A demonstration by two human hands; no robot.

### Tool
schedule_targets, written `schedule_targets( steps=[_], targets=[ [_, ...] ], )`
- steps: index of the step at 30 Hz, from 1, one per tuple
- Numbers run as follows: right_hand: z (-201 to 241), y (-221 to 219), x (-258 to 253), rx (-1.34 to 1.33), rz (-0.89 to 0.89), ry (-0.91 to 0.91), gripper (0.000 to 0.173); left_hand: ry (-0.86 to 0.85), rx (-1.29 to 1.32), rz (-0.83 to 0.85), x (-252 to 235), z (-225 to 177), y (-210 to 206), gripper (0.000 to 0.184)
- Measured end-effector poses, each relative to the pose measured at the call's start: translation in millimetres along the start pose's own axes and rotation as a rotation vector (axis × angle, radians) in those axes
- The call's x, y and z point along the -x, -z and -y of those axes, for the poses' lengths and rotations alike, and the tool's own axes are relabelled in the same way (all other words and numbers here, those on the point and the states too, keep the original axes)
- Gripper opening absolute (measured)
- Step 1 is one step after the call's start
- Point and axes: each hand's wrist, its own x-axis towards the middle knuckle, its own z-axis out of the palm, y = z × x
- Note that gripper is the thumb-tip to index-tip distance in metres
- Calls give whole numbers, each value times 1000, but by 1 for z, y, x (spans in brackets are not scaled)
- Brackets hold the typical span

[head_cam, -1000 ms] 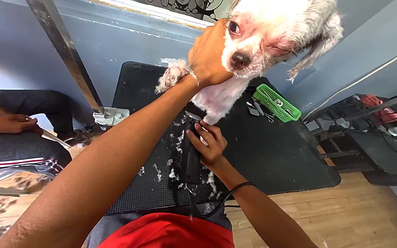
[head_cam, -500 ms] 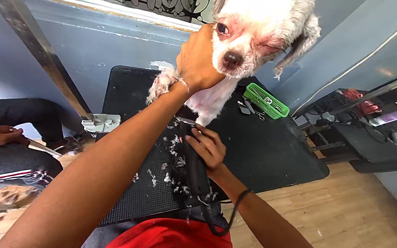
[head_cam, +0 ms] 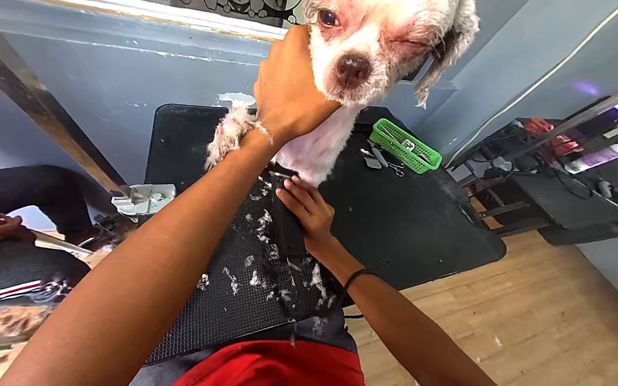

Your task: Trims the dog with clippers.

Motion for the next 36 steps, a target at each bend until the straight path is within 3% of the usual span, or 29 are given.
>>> schedule_targets(
  steps=[4, 8, 11, 13, 15, 18, 22, 26, 31, 33, 36],
  targets=[
    [15, 21, 6, -41, -42, 86, 20, -28, 56, -23, 0, 4, 0, 53],
    [-2, -1, -14, 29, -84, -15, 26, -61, 196, -47, 5, 14, 1, 53],
    [0, 0, -3, -333, 116, -127, 34, -183, 484, -80, 12, 27, 5, 31],
    [12, 6, 8, -701, 117, -258, 49, -148, 632, -97, 20, 40, 10, 20],
    [30, 27, 4, -925, 11, -382, 59, -40, 754, -135, 26, 60, 10, 20],
    [34, 67, -13, -979, -224, -589, 58, 93, 823, -240, 40, 78, 3, 27],
    [-4, 97, -55, -967, -433, -699, 49, 34, 719, -411, 50, 73, -8, 29],
    [-44, 100, -107, -992, -451, -504, 56, 52, 718, -541, 55, 77, -13, 30],
    [-81, 82, -183, -964, -158, -78, 71, 122, 731, -552, 69, 86, -3, 25],
    [-87, 76, -214, -958, -62, 18, 71, 84, 803, -553, 75, 96, 0, 17],
    [-90, 67, -252, -1026, 47, 84, 73, -21, 977, -557, 85, 119, 4, 23]
  ],
)
